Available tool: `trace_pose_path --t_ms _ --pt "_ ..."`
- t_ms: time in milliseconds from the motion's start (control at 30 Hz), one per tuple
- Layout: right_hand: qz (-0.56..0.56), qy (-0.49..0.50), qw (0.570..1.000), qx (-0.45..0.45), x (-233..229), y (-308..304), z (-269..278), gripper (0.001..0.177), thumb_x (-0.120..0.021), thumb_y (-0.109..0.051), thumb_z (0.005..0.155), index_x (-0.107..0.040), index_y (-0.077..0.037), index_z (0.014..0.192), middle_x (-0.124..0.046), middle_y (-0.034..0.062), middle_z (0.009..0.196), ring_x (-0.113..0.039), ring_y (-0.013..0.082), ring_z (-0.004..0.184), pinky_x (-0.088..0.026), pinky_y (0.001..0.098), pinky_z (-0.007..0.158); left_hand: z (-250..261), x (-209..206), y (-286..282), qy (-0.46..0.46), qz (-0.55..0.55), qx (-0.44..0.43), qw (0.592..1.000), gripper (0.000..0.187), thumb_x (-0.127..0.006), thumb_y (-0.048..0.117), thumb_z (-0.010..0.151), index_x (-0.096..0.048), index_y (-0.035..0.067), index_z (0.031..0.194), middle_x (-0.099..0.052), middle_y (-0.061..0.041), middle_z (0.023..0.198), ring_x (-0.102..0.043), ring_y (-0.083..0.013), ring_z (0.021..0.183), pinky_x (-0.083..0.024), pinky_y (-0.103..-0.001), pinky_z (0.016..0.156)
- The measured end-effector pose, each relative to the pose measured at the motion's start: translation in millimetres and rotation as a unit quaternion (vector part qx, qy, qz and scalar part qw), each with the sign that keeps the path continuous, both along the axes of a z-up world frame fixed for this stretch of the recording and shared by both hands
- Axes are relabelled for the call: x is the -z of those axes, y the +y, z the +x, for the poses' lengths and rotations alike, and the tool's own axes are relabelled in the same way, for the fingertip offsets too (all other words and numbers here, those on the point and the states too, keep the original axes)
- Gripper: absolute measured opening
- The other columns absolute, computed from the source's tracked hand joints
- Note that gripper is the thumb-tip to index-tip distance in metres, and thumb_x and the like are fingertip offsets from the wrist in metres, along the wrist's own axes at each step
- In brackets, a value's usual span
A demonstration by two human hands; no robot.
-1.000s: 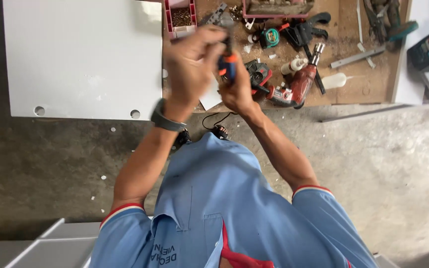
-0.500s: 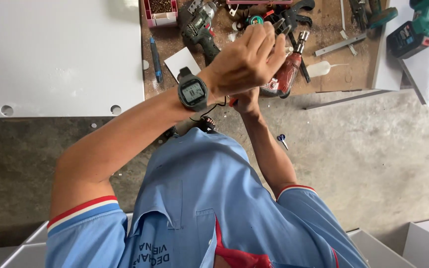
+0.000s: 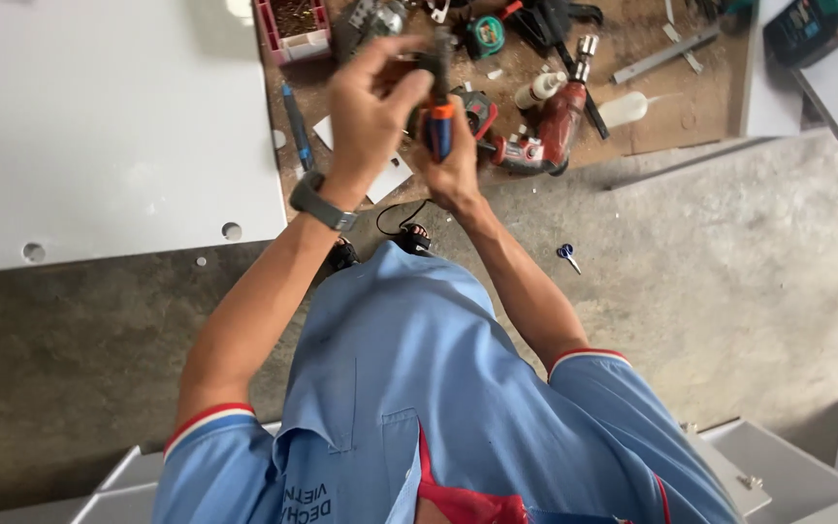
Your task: Installing metal hinges onto pre-drilled white cabinet panels and using a utility knife to trim edges.
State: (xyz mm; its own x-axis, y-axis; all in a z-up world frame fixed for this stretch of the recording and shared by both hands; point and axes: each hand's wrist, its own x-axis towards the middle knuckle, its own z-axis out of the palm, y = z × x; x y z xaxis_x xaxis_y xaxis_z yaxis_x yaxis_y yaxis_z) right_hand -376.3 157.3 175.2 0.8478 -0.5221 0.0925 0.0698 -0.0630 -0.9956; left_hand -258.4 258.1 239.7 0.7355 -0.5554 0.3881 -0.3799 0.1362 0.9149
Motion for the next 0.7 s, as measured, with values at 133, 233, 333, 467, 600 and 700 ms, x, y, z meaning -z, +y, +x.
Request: trace_pose_path --t_ms 133,233,333,467,600,700 --pt "-0.125 0.074 0.989 -0.025 -1 6 11 0.043 -0.063 0.003 0.084 -0.052 -0.005 0.125 -0.053 0.0074 0.091 -0.055 0.0177 0.079 -0.050 0.0347 0.071 11 21 14 0.212 -0.059 -0.001 0.975 0.025 -0.072 0.002 0.097 -0.070 -0.004 0.122 -0.077 -0.014 0.110 -0.077 -0.0191 0.096 -0.066 -0.029 0.086" --pt "-0.187 0.068 0.980 -0.019 -9 13 18 0.041 -0.059 0.005 0.087 -0.051 -0.004 0.126 -0.056 0.0141 0.092 -0.058 0.0262 0.080 -0.052 0.0398 0.075 14 22 22 0.263 -0.077 -0.023 0.961 0.026 -0.072 0.006 0.098 -0.071 -0.003 0.122 -0.077 -0.014 0.108 -0.076 -0.0173 0.093 -0.067 -0.030 0.084" --pt "-0.229 0.046 0.972 -0.018 1 14 23 0.042 -0.059 0.006 0.088 -0.049 -0.004 0.127 -0.059 0.0187 0.094 -0.061 0.0349 0.082 -0.053 0.0429 0.077 18 25 27 0.316 -0.085 -0.038 0.944 0.025 -0.071 0.009 0.097 -0.072 -0.002 0.120 -0.078 -0.013 0.103 -0.077 -0.0168 0.087 -0.067 -0.029 0.076" --pt "-0.237 0.080 0.968 -0.022 14 15 28 0.042 -0.058 0.005 0.084 -0.049 -0.005 0.124 -0.060 0.0191 0.088 -0.064 0.0395 0.079 -0.051 0.0444 0.072 24 40 31 0.375 -0.115 -0.037 0.919 0.021 -0.069 0.009 0.099 -0.074 -0.002 0.116 -0.078 -0.013 0.098 -0.076 -0.0173 0.080 -0.065 -0.029 0.070" --pt "-0.266 0.052 0.962 -0.037 0 20 29 0.045 -0.060 0.006 0.081 -0.050 -0.004 0.124 -0.060 0.0201 0.087 -0.063 0.0420 0.081 -0.052 0.0464 0.072 36 54 36 0.398 -0.118 -0.050 0.909 0.021 -0.068 0.007 0.099 -0.074 -0.003 0.116 -0.077 -0.013 0.096 -0.075 -0.0170 0.078 -0.065 -0.029 0.070" --pt "-0.232 0.099 0.966 -0.063 0 23 29 0.045 -0.055 0.008 0.082 -0.050 -0.004 0.125 -0.059 0.0180 0.083 -0.063 0.0369 0.076 -0.052 0.0458 0.071 43 60 41 0.418 -0.136 -0.034 0.898 0.023 -0.065 0.003 0.097 -0.073 -0.004 0.118 -0.077 -0.013 0.097 -0.074 -0.0175 0.080 -0.064 -0.029 0.072"
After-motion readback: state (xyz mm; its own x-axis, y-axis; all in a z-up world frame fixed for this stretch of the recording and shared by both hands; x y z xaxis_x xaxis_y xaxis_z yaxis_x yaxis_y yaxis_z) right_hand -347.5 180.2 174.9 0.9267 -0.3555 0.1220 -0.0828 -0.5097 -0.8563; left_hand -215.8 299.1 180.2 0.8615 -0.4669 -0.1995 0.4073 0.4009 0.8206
